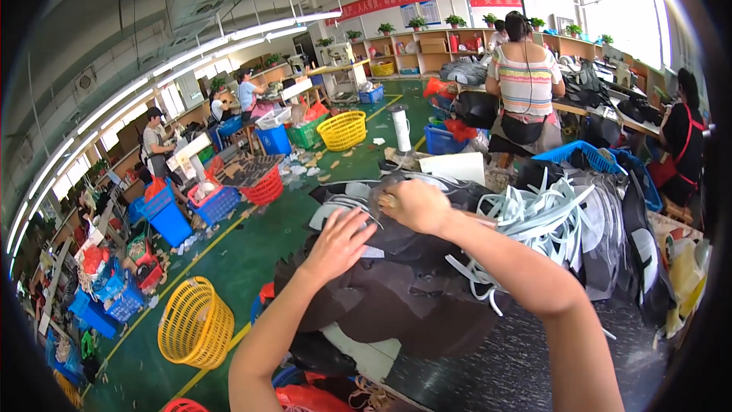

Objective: The person places reinforcement strips onto shoe pieces, folds the leather edges over the strips by hand, and hammers the folded seams flat with a hammer.

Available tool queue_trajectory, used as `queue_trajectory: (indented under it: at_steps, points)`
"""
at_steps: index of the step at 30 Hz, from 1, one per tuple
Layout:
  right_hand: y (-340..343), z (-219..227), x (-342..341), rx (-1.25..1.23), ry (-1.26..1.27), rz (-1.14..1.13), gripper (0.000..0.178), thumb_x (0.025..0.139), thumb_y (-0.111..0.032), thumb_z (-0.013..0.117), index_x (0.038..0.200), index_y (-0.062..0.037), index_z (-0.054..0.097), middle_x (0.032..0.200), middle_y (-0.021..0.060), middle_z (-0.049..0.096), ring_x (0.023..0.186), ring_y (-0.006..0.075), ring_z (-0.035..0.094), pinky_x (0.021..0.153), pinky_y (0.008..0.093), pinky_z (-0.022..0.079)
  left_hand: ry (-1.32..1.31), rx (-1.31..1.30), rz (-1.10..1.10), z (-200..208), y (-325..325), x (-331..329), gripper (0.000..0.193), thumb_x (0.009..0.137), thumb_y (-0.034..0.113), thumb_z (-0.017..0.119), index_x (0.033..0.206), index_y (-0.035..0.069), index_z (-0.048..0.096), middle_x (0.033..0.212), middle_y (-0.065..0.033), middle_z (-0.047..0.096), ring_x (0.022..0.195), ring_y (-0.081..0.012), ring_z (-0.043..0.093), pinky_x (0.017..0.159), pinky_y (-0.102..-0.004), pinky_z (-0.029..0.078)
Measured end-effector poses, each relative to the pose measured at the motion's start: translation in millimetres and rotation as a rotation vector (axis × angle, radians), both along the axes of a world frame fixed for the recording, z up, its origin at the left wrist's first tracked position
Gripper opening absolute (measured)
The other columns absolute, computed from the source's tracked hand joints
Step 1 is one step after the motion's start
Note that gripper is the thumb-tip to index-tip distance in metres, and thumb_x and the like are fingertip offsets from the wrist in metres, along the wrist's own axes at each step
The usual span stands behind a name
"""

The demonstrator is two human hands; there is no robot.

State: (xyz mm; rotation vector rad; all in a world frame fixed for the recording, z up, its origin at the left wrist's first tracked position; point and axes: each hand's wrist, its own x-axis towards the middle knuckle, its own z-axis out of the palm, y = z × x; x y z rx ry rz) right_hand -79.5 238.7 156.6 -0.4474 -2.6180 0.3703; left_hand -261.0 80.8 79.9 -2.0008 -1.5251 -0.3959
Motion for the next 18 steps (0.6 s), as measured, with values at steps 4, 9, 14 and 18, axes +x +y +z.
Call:
queue_trajectory:
  at_steps: [4, 9, 14, 18]
  points:
    - [8, -24, -41, -0.049, -0.153, 0.043, 0.026, 0.087, -0.023, 0.064, 0.105, -0.0091, 0.076, 0.103, 0.0214, 0.074, 0.100, 0.0388, 0.071, 0.088, 0.0480, 0.057, -0.137, -0.054, -0.124, -1, 0, -13, 0.032, 0.089, 0.012, 0.072, 0.120, 0.006, 0.070, 0.120, -0.0115, 0.069, 0.125, -0.0262, 0.059, 0.116, -0.0522, 0.034]
    - [-5, -24, -45, -0.064, -0.114, 0.066, 0.026, 0.083, -0.019, 0.066, 0.105, -0.0089, 0.075, 0.103, 0.0221, 0.073, 0.100, 0.0385, 0.071, 0.088, 0.0477, 0.057, -0.725, 0.100, -0.205, -27, -19, -22, 0.021, 0.092, 0.008, 0.067, 0.110, -0.001, 0.073, 0.111, -0.0136, 0.075, 0.116, -0.0262, 0.068, 0.118, -0.0491, 0.031]
    - [1, -39, -50, 0.051, -0.177, 0.013, 0.026, 0.081, -0.015, 0.067, 0.104, -0.0066, 0.075, 0.107, 0.0204, 0.073, 0.103, 0.0356, 0.072, 0.089, 0.0454, 0.058, -1.058, 0.463, -0.167, -25, -49, -17, 0.019, 0.098, 0.006, 0.057, 0.106, -0.004, 0.071, 0.114, -0.0156, 0.073, 0.111, -0.0208, 0.067, 0.118, -0.0439, 0.033]
    - [7, -51, -24, 0.027, -0.182, -0.022, 0.024, 0.084, -0.015, 0.064, 0.105, -0.0085, 0.075, 0.109, 0.0187, 0.073, 0.103, 0.0341, 0.072, 0.088, 0.0448, 0.058, -1.362, 1.251, -0.181, 46, -163, -94, 0.019, 0.104, 0.023, 0.060, 0.090, 0.010, 0.059, 0.079, 0.0053, 0.046, 0.076, -0.0031, 0.046, 0.067, -0.0301, 0.040]
